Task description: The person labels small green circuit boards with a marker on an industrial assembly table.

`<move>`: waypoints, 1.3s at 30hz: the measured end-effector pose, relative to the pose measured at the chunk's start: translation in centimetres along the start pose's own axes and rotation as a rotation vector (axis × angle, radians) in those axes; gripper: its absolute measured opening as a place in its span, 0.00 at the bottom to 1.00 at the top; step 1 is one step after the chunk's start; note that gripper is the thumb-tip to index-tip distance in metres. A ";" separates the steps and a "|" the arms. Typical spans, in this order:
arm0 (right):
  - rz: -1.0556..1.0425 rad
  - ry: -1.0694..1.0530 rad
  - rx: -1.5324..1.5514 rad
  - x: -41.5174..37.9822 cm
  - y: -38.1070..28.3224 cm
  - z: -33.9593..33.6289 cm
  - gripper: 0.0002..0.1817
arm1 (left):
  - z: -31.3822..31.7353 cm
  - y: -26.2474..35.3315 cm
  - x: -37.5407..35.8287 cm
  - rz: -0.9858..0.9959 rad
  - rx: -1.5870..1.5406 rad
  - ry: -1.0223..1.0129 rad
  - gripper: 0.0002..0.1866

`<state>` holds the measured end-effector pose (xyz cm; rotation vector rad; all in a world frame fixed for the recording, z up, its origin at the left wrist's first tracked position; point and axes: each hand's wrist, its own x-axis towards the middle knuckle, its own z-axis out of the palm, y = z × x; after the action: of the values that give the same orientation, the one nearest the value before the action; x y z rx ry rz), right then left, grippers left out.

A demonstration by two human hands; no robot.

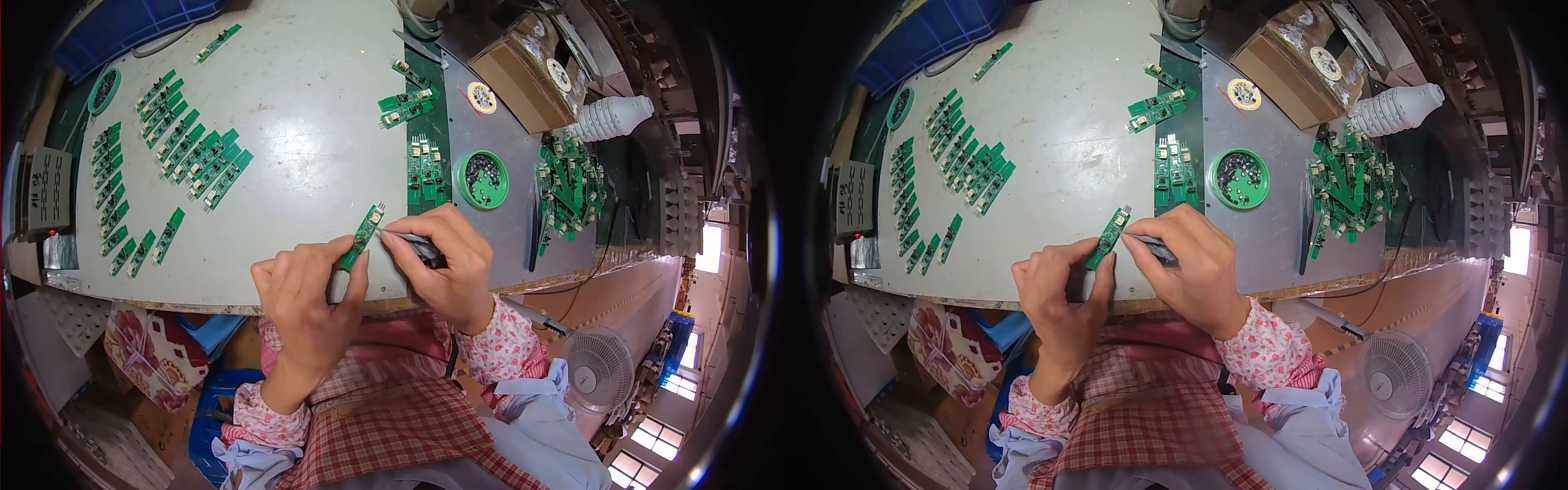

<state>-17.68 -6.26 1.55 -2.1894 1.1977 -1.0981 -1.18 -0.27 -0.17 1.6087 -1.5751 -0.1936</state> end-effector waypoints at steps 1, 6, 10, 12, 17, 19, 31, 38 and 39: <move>-0.006 -0.018 0.002 0.0 0.0 0.0 0.09 | -0.2 -0.1 0.1 -0.010 -0.017 -0.013 0.16; -0.083 -0.061 -0.013 0.2 0.1 0.2 0.08 | -0.9 -0.2 0.6 -0.042 -0.054 -0.080 0.15; -0.104 -0.063 -0.057 0.3 0.0 0.2 0.09 | -0.9 -0.3 0.6 -0.034 -0.051 -0.084 0.16; -0.102 -0.055 -0.068 0.1 0.1 0.2 0.09 | -0.9 -0.3 0.6 -0.032 -0.052 -0.080 0.16; -0.094 -0.049 -0.079 0.1 0.1 0.3 0.09 | -0.8 -0.2 0.6 -0.027 -0.039 -0.072 0.16; -0.099 -0.052 -0.086 0.1 0.1 0.3 0.09 | -0.8 -0.2 0.6 -0.028 -0.040 -0.067 0.16; -0.091 -0.073 -0.093 0.1 0.0 0.3 0.09 | -0.8 -0.2 0.6 -0.029 -0.041 -0.069 0.15; -0.099 -0.067 -0.098 0.1 0.1 0.2 0.09 | -0.8 -0.2 0.6 -0.031 -0.039 -0.074 0.15; -0.101 -0.063 -0.097 0.1 0.0 0.2 0.09 | -0.8 -0.2 0.6 -0.028 -0.038 -0.072 0.15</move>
<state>-17.52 -6.34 1.43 -2.3627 1.1466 -1.0215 -0.44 -0.48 0.47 1.6106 -1.5943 -0.2978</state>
